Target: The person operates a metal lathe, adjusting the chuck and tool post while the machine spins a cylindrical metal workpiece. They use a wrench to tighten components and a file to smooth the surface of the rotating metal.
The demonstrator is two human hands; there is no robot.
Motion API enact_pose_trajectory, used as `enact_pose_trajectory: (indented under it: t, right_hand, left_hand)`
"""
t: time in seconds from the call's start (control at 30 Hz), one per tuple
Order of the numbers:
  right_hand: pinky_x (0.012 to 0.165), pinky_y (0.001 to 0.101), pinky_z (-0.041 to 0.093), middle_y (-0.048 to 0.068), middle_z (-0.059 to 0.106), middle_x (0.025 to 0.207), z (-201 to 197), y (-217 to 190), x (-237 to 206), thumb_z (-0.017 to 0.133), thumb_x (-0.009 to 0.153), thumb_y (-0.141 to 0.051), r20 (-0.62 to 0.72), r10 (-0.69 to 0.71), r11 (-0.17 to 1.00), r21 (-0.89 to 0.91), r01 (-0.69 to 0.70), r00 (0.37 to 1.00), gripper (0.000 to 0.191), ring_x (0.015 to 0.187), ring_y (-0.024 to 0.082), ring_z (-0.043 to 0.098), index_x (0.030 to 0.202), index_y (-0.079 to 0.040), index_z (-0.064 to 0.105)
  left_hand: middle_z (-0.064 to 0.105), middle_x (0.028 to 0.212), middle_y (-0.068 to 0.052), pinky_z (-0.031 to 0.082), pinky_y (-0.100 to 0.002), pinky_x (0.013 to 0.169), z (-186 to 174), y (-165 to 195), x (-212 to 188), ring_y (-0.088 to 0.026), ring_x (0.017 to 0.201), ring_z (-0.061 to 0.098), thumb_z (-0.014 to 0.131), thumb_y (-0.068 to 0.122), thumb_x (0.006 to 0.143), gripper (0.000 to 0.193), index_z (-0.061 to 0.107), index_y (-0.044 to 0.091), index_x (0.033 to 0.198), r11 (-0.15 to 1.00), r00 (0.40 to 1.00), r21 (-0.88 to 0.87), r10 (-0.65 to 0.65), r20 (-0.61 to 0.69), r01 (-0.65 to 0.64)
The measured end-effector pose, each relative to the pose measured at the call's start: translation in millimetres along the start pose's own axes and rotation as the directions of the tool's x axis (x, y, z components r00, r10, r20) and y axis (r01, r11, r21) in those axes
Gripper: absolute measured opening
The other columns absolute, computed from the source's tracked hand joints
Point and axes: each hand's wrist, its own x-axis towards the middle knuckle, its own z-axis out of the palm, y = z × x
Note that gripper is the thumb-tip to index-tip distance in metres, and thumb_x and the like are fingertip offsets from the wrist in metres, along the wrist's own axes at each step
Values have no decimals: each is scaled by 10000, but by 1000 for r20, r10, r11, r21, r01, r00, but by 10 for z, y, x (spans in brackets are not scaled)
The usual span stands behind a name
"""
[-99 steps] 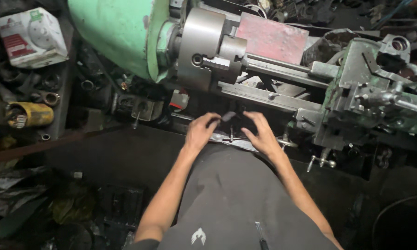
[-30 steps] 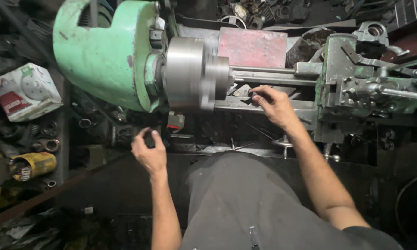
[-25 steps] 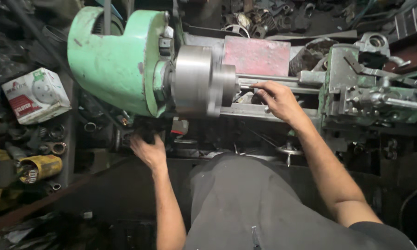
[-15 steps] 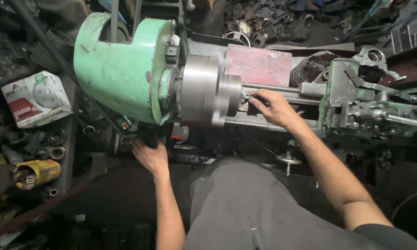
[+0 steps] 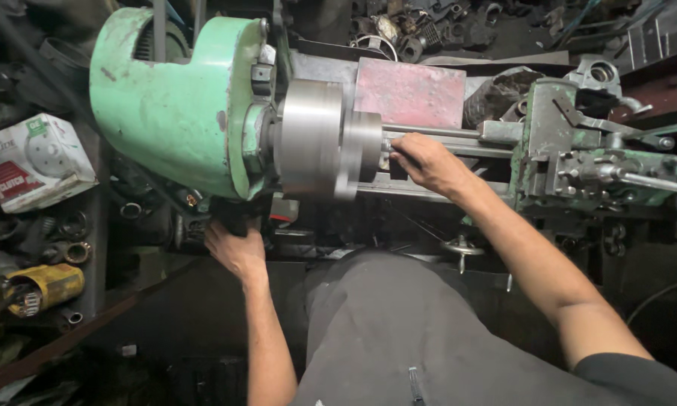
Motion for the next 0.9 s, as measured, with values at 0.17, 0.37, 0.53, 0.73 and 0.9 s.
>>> enact_pose_trajectory:
  t: [0.17,0.37,0.53,0.73,0.9]
  right_hand:
    - [826,444,530,195,656,987,12,50,7,697,949,-36,-2,-84,996,-15,84,996,246,929,385,654,1172,37,624]
    - [806,447,533,201,651,977,-19,83,-25,713,937,-39,-16,-107,993,-47,106,994,241,910,386,651,1150,35,627]
    - [732,428,525,179,656,939,-43,104,-90,711,966,-59,-1,17,1000,-3,-17,1000,220,825,354,654,1160,17,639]
    - [791,410,513,179,631,976,-25,18,-300,667,1011,-93,-59,188,982,12,-187,980,210,895,354,648,1196,-2,633]
    - [891,401,504,186,625,1092,-72,-102,-388,585,1056,-75,-89,266,960,117,-255,960,228,1021,346,643,1268,6,609]
  left_hand:
    - [579,1287,-276,408,-596,1021,24,-42,-6,-495,1220,512,829,337,851,616,601,-50,1272,1000,999,-18,-25,29,25]
    - [601,1267,-254,407,-570,1070,5,-67,-12,-483,1241,531,782,234,881,510,594,-53,1259,996,999,-93,8,-52,-12]
    - [585,1271,-280,404,-571,1056,-30,-28,-14,-494,1206,527,765,192,881,517,584,-65,1291,993,996,-104,-65,-54,59]
    - [581,1264,-291,418,-576,1009,-1,-15,-12,-506,1189,526,764,220,875,541,569,-81,1279,989,993,-102,-114,-43,109]
    - [577,1301,-294,423,-580,1017,49,-56,-9,-507,1201,522,770,250,891,569,568,-86,1303,998,995,-35,-57,-76,55]
